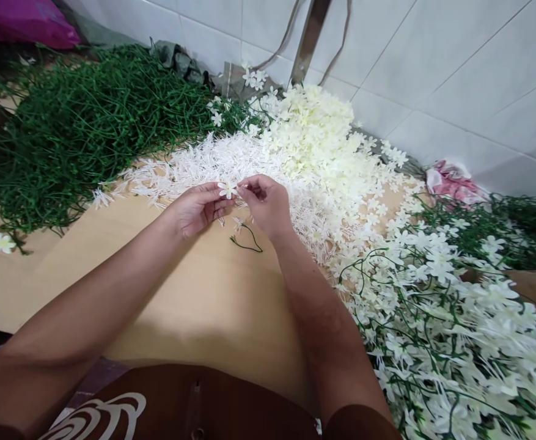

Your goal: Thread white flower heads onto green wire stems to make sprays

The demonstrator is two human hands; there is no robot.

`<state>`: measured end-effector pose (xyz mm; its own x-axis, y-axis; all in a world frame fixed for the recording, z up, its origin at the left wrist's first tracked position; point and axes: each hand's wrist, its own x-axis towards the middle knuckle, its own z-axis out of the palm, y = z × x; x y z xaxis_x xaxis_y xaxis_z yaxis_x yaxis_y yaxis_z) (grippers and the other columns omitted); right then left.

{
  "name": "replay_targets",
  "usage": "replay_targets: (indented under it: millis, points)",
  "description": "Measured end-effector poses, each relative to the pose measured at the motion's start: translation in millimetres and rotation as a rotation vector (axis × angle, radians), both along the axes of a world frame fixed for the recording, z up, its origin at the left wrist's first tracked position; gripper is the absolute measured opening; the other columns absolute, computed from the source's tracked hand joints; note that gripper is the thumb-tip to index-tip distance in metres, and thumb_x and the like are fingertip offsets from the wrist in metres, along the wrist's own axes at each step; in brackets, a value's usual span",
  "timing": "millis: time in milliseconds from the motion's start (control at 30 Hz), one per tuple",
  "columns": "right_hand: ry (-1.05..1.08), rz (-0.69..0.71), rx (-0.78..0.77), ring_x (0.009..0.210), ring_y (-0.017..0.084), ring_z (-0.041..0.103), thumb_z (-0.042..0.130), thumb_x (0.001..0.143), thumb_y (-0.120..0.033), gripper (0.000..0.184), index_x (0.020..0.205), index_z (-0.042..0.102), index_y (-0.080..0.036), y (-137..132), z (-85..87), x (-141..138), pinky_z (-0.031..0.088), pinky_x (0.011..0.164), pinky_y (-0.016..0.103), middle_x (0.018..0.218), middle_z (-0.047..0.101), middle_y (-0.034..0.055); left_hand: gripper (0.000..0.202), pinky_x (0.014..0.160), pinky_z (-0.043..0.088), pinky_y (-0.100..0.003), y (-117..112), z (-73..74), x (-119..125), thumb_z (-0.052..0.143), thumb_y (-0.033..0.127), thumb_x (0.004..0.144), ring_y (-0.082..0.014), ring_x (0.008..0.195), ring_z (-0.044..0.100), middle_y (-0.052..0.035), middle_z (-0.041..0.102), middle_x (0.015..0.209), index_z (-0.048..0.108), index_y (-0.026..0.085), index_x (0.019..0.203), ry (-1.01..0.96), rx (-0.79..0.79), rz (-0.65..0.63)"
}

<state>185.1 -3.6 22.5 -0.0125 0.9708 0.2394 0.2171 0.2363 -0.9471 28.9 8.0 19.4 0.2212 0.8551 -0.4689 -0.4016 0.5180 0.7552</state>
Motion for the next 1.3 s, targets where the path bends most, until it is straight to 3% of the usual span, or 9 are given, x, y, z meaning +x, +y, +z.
replay_targets:
  millis: [100,300,600,733,833,933,1000,1133,1300]
  points:
    - [-0.146,-0.044,0.054,0.069,0.012,0.058,0.065,0.081,-0.025,0.005,0.077,0.062,-0.022,-3,-3.1,-6,0.051,0.070,0.031,0.074,0.065,-0.0020,0.014,0.059,0.044,-0.018,0,-1.6,1,0.067,0.007,0.074,-0.0083,0.060,0.066,0.0033,0.066,0.065,0.057,0.016,0.076,0.030,0.020,-0.020]
    - [-0.307,-0.051,0.196,0.086,0.015,0.060,0.063,0.080,-0.019,0.006,0.075,0.060,-0.022,-1,-13.5,-6,0.052,0.078,0.033,0.086,0.064,0.0009,0.014,0.054,0.042,-0.017,1,-2.7,3,0.069,0.006,0.072,-0.0072,0.058,0.064,0.0039,0.062,0.061,0.058,0.015,0.074,0.058,0.048,-0.021]
    - [-0.294,0.024,0.210,0.094,0.017,0.063,0.062,0.078,-0.013,0.010,0.075,0.059,-0.021,-1,-19.1,-5,0.053,0.085,0.037,0.095,0.066,0.0030,0.022,0.049,0.039,-0.017,-1,-6.4,2,0.080,0.011,0.062,-0.0063,0.053,0.057,0.0027,0.064,0.059,0.062,0.015,0.073,0.062,0.148,-0.047]
    - [-0.231,0.065,0.154,0.088,0.015,0.064,0.062,0.079,-0.014,0.009,0.073,0.059,-0.021,-2,-17.5,-7,0.054,0.083,0.034,0.090,0.067,0.0015,0.020,0.047,0.036,-0.019,-1,-2.3,3,0.076,0.012,0.068,-0.0072,0.050,0.055,0.0039,0.061,0.057,0.058,0.017,0.074,0.161,0.180,-0.047]
    - [-0.168,0.054,0.112,0.075,0.013,0.061,0.064,0.077,-0.017,0.009,0.071,0.059,-0.021,0,-15.1,-7,0.053,0.076,0.032,0.077,0.064,-0.0009,0.011,0.050,0.036,-0.021,1,-1.0,-1,0.065,0.014,0.078,-0.0080,0.049,0.052,0.0037,0.059,0.057,0.055,0.017,0.075,0.324,0.257,-0.054]
    - [0.000,0.059,0.015,0.068,0.011,0.058,0.072,0.074,-0.030,0.017,0.071,0.058,-0.021,5,-14.6,-1,0.051,0.069,0.029,0.071,0.063,-0.0024,0.006,0.062,0.042,-0.025,-4,-2.1,-11,0.062,0.018,0.080,-0.0108,0.058,0.055,0.0009,0.063,0.066,0.058,0.017,0.074,0.676,0.505,-0.109]
    - [0.164,0.071,-0.073,0.065,0.010,0.057,0.078,0.067,-0.041,0.029,0.071,0.056,-0.022,10,-16.4,6,0.051,0.065,0.027,0.068,0.061,-0.0037,0.009,0.069,0.044,-0.029,-14,-1.8,-17,0.065,0.027,0.079,-0.0149,0.069,0.057,-0.0020,0.066,0.075,0.063,0.018,0.077,0.989,0.716,-0.209]
    - [0.442,0.145,-0.256,0.067,0.009,0.059,0.083,0.061,-0.042,0.040,0.073,0.051,-0.022,16,-21.3,18,0.053,0.067,0.025,0.065,0.055,-0.0063,0.030,0.082,0.046,-0.036,-42,1.8,-13,0.067,0.045,0.080,-0.0254,0.093,0.062,-0.0090,0.068,0.099,0.067,0.019,0.095,1.339,0.876,-0.528]
    - [0.609,0.256,-0.323,0.071,0.008,0.061,0.086,0.059,-0.037,0.041,0.074,0.051,-0.022,11,-16.3,15,0.055,0.066,0.022,0.069,0.057,-0.0066,0.013,0.079,0.045,-0.037,-51,-1.1,-1,0.060,0.028,0.084,-0.0287,0.092,0.064,-0.0128,0.068,0.098,0.064,0.016,0.089,1.515,0.937,-0.675]
